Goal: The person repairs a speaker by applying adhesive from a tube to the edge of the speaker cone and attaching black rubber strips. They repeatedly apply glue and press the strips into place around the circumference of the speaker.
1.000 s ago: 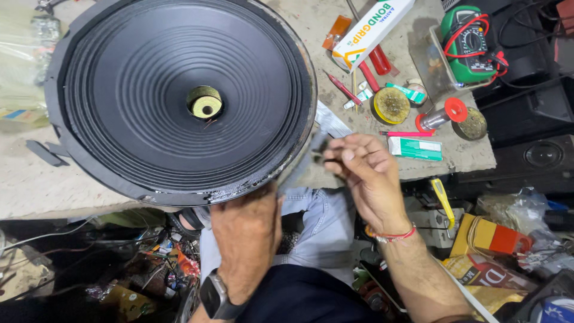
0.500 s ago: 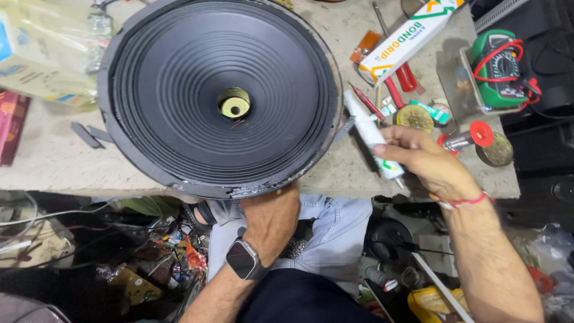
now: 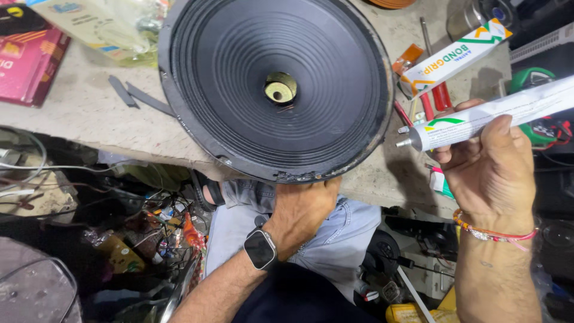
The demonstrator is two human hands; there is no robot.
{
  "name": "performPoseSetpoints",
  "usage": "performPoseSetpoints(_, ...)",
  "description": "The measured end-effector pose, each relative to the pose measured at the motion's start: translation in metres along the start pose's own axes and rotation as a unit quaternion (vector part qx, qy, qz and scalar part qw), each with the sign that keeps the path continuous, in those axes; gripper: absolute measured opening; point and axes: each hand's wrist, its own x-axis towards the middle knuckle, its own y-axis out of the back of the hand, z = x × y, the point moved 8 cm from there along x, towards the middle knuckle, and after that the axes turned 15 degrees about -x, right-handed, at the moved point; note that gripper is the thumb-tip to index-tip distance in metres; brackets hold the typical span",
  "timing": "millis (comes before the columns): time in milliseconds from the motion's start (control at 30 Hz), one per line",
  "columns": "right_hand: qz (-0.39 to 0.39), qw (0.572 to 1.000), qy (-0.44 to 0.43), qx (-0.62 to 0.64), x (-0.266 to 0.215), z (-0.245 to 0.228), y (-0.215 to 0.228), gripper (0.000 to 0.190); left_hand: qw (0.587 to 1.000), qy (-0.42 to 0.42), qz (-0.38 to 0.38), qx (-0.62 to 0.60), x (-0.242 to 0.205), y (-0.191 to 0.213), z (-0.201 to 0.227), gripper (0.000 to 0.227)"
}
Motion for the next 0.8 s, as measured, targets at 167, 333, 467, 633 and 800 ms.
performPoseSetpoints(167, -0.063, 0.995, 0.037, -0.068, 0.003, -0.01, -0.054, 0.043, 0.99, -0.102, 0.085, -0.043, -0.041, 0.04, 0.025, 0.024)
performPoseSetpoints(333, -0.122, 0.985, 0.057, -0.107, 0.001, -0.01, -0.101, 0.044, 0.982, -0.009, 0.064, -0.179, -0.089, 0.026, 0.001, 0.028)
performPoseSetpoints(467, -0.128, 0.978, 0.068, -0.152, 0.0, -0.009, -0.119, 0.043, 0.972, 0.123, 0.015, -0.2, -0.127, -0.001, -0.032, 0.031)
performPoseSetpoints(633, -0.132, 0.972, 0.077, -0.177, -0.001, -0.011, -0.132, 0.042, 0.926, 0.273, -0.056, -0.255, -0.167, -0.034, -0.072, 0.039)
performPoseSetpoints(800, -0.123, 0.971, 0.073, -0.191, -0.003, -0.011, -0.136, 0.041, 0.928, 0.257, -0.022, -0.27, -0.182, -0.041, -0.084, 0.036)
